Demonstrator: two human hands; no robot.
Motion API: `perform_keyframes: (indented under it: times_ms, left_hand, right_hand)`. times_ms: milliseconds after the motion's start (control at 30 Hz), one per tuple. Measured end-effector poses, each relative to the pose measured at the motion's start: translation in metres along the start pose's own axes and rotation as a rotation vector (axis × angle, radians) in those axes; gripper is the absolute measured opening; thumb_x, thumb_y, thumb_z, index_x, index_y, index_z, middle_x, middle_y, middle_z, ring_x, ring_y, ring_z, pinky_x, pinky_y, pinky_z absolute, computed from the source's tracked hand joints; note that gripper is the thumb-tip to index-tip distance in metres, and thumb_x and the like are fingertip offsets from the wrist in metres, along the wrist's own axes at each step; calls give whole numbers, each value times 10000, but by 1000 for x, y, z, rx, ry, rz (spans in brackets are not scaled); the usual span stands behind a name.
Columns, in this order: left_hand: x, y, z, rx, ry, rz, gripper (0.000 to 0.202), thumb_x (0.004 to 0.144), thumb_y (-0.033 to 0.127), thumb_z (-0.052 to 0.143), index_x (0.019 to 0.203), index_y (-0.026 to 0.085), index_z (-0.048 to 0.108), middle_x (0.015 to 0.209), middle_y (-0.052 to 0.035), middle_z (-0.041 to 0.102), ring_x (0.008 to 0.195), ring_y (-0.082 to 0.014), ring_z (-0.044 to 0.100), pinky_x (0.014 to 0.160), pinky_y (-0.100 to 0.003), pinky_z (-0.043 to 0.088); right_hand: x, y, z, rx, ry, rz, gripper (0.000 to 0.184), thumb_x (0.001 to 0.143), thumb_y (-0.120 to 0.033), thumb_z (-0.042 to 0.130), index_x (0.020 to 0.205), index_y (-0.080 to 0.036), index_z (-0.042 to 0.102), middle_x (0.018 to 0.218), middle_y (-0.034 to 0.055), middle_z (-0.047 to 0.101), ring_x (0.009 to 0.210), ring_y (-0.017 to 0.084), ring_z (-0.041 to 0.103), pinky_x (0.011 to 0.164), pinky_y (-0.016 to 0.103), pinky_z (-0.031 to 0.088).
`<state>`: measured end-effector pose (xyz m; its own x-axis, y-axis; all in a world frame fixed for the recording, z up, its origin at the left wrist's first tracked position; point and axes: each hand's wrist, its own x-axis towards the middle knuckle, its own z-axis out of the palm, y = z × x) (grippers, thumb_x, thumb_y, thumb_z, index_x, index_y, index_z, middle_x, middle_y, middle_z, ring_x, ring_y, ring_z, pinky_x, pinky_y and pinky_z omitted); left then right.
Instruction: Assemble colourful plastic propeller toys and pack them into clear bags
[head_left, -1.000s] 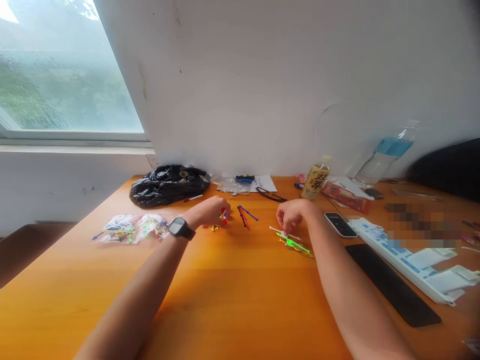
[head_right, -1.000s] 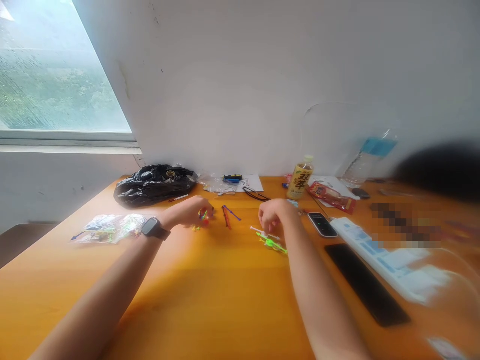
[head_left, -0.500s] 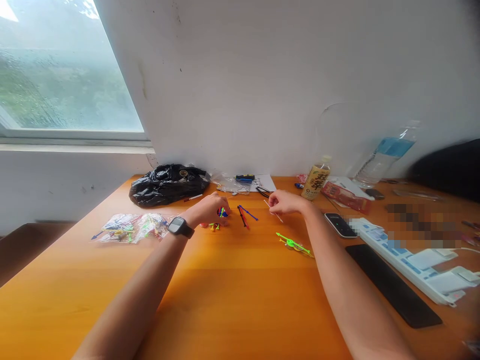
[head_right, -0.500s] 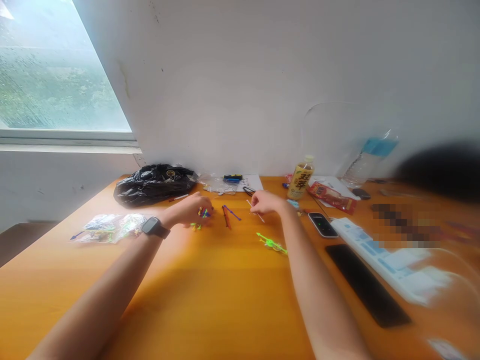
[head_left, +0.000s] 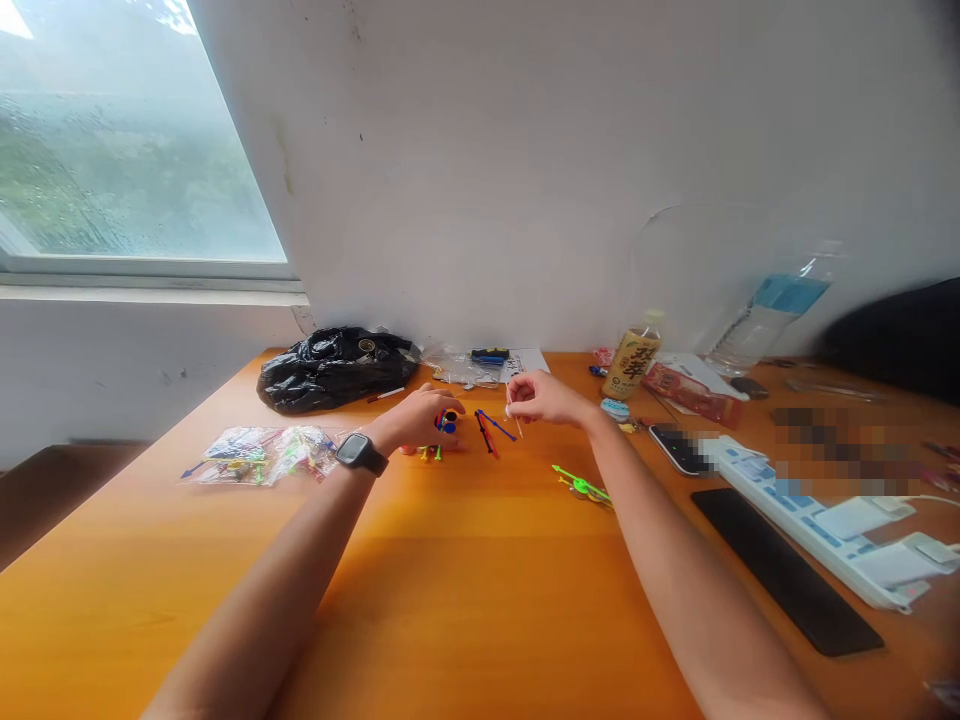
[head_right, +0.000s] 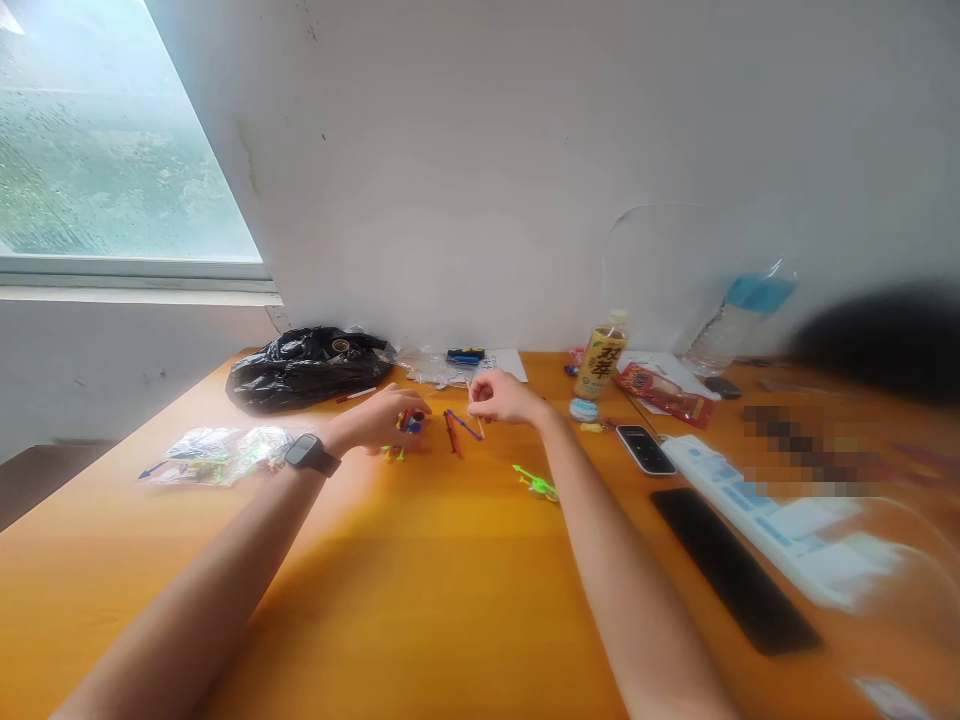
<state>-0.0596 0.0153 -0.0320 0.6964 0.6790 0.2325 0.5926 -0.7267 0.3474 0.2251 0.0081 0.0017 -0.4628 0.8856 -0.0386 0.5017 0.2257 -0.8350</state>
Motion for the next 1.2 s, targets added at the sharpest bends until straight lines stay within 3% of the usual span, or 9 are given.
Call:
perform_keyframes:
  times_ms: [133, 267, 400, 667, 800, 933, 1000, 1067, 1200]
  left_hand:
    - [6, 22, -6, -226, 161, 4, 452, 935, 492, 715, 1305, 234, 695, 1236, -92, 747, 1086, -241, 702, 936, -346, 555]
    - [14, 47, -8, -516, 278, 50, 354, 966, 464, 696, 1190, 190, 693, 1144, -84, 769, 1022, -194, 744, 907, -306, 597]
    - [18, 52, -4, -614, 357, 67, 257, 947, 395, 721, 1047, 158, 714, 991, -69, 783, 904, -165, 756, 863, -281, 615]
    - [13, 37, 6, -438, 274, -11, 144, 892, 286, 723, 861, 148, 697, 821, -35, 753, 761, -147, 719, 709, -225, 561]
    - [11, 33, 14, -189, 173, -125, 111, 869, 274, 737, 825, 175, 714, 780, -23, 731, 673, -149, 668, 638, -234, 495]
    - [11, 32, 21, -13, 100, -95, 63, 864, 219, 744, 915, 212, 781, 860, -42, 761, 790, -190, 689, 701, -255, 480]
    - [11, 32, 23, 45, 95, -87, 80, 903, 237, 718, 908, 218, 796, 841, -54, 757, 835, -210, 688, 725, -267, 474]
    - [11, 33, 23, 93, 96, -109, 116, 927, 258, 700, 882, 213, 798, 803, -64, 742, 848, -226, 681, 736, -283, 467]
    - [12, 36, 24, 114, 125, -140, 113, 937, 264, 692, 900, 211, 785, 816, -61, 738, 907, -245, 672, 770, -305, 454]
  right_hand:
    - [8, -7, 16, 171, 86, -69, 138, 695, -266, 683, 758, -203, 577, 680, -20, 660, 595, 120, 577, 566, 231, 417]
    - [13, -16, 31, 345, 105, -134, 157, 742, -290, 664, 799, -213, 540, 642, -61, 559, 554, 92, 461, 538, 217, 320]
    - [12, -23, 38, 412, 94, -132, 179, 779, -314, 641, 807, -227, 488, 614, -81, 463, 533, 90, 388, 530, 218, 285]
    - [19, -2, 48, -84, 93, 46, 151, 1008, -349, 448, 923, -235, 498, 664, -56, 469, 547, 122, 436, 534, 230, 348]
    - [24, 14, 49, -342, 102, 157, 120, 964, -311, 573, 922, -200, 562, 723, -21, 559, 614, 134, 477, 556, 247, 316]
    - [21, 16, 41, -440, 46, 246, 203, 918, -372, 675, 960, -180, 626, 801, 32, 665, 685, 169, 563, 583, 265, 342]
    - [15, 11, 30, -479, 22, 282, 300, 861, -413, 746, 1032, -182, 659, 890, 58, 716, 752, 199, 618, 609, 270, 378]
    - [6, 4, 12, -526, -33, 310, 315, 761, -399, 834, 956, -189, 704, 935, 66, 742, 805, 223, 649, 628, 278, 398]
    - [-15, -6, -21, -719, -357, 474, 284, 609, -390, 920, 743, -201, 757, 858, 52, 774, 823, 250, 682, 632, 299, 425]
